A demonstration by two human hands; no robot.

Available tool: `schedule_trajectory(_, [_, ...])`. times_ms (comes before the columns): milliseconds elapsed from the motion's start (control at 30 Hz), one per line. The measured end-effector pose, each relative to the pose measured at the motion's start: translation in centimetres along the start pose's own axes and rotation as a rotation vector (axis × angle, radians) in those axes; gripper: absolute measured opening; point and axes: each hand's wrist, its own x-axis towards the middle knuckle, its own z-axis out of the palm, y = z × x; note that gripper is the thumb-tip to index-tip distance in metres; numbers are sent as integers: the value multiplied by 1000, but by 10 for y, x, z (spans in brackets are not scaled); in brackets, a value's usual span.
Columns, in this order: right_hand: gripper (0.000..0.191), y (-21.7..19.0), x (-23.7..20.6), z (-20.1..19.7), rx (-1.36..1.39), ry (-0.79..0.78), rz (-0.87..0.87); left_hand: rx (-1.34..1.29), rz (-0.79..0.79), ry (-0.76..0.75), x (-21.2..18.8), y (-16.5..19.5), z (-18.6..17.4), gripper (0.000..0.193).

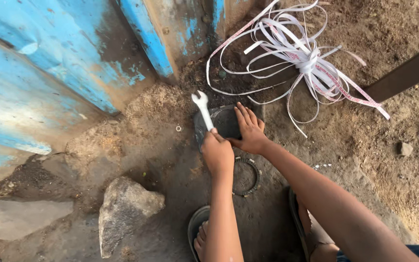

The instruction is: The person repeatedly strikes a small, dark, circular metal object resting on the ground using a wrench as a makeshift hammer. The person holds the object steady with their left hand while striking it with the wrench in their right hand. A coiled white strap and a metal ring lie nearby on the dirt surface.

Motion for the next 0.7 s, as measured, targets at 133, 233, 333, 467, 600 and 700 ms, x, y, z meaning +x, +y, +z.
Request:
schedule_trajectory(133, [118, 0, -1, 1, 6, -28, 27, 106, -144, -339, 1, -1, 2, 36])
schedule_trajectory(233, [116, 0, 2, -1, 6, -1, -10, -13, -104, -180, -3, 2, 9, 38])
schedule_trajectory(333, [121, 0, 5, -4, -38, -73, 14, -182, -63, 6, -9, 2, 10, 32])
schedule_trajectory(467, [121, 0, 4, -3, -51, -103, 25, 110, -110, -171, -14, 1, 1, 31])
schedule_trajectory(600, [122, 2, 4, -1, -65, -100, -13, -222, -152, -24, -25, 6, 2, 35])
schedule_trajectory(700, [120, 5, 6, 0, -89, -145, 28, 53, -211, -156, -23, 5, 8, 31])
